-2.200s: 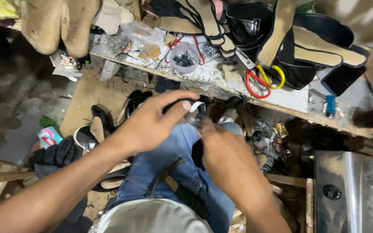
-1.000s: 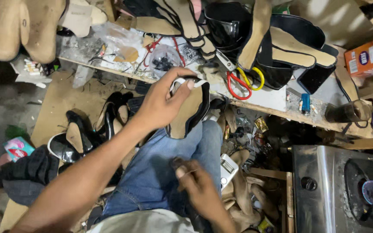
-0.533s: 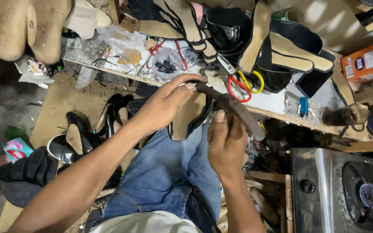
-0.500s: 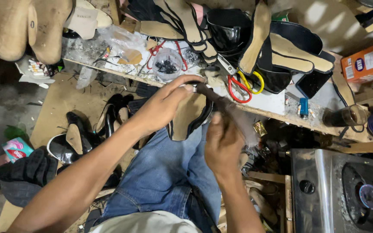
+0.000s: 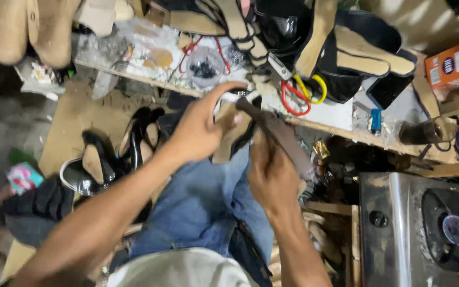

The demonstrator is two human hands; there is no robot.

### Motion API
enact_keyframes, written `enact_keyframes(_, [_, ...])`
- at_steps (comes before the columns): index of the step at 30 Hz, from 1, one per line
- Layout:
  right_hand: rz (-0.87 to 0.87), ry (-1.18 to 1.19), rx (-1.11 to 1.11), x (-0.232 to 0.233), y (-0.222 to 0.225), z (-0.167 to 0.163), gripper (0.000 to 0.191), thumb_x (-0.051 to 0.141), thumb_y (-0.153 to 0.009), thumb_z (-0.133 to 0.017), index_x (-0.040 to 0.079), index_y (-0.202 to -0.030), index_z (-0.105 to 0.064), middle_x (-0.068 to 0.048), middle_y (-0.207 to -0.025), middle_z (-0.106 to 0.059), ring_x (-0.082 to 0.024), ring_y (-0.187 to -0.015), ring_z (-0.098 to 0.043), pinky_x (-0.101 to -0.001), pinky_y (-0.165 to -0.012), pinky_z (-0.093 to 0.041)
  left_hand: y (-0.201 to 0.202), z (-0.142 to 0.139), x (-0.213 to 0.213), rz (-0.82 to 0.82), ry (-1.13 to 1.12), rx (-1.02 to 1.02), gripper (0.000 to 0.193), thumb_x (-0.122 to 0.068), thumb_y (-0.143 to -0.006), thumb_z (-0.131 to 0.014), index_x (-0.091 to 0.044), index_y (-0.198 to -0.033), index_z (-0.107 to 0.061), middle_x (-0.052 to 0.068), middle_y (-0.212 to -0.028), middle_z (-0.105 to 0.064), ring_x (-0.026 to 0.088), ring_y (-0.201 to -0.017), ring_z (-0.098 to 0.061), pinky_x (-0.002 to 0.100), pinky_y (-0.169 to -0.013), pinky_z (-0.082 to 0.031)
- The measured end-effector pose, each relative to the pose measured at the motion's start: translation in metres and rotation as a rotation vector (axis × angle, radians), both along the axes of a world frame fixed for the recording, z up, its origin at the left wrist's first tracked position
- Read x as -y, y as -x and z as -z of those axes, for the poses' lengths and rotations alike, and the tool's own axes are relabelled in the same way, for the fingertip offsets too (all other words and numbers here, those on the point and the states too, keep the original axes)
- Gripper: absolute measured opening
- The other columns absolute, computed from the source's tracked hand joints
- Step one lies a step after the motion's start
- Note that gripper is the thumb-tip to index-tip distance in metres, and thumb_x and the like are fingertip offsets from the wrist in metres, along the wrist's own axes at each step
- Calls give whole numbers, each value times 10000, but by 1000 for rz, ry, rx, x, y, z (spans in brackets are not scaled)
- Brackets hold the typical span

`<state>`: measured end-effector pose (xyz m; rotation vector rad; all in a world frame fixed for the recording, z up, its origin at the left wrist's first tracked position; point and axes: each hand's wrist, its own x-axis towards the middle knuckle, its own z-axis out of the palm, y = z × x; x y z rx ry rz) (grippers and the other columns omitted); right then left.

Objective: The person sits cross-legged and repairs black high-heeled shoes by hand. They repeatedly pry and separate the sole from the upper, then reattach and press the sole back into place using a small metal tool.

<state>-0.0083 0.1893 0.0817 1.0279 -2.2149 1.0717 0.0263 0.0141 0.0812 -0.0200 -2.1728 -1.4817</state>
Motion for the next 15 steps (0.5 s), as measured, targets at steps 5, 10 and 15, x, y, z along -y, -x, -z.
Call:
enact_keyframes(5, [-36, 93, -16, 1, 7, 18, 146, 139, -1131, -563, 20, -1203, -607, -152, -981, -621, -276, -791, -622, -387, -684, -504, -1, 3, -4, -54, -70, 158, 517, -106, -918, -685, -160, -1413, -545, 127, -1249, -717, 243, -1123, -714, 327, -952, -516])
enact_keyframes(10, [-90, 15, 90, -22, -11, 50, 339, 68, -956, -589, -9, -1278, -660, -136, -819, -597, -288, -641, -575, -411, -557, -438, -6, 13, -7, -26, -6, 22, 535, -102, -901, -749, -97, -1402, -562, 147, -1337, -688, 224, -1265, -641, 335, -1065, -463])
enact_keyframes(15, [-231, -124, 264, -41, -77, 81, 285, 214, -881, -756, 80, -1127, -700, -131, -827, -696, -297, -734, -665, -391, -675, -529, -6, 25, 10, -15, -402, 18, 555, -151, -962, -723, -46, -1462, -504, 106, -1336, -657, 164, -1212, -605, 301, -1046, -480])
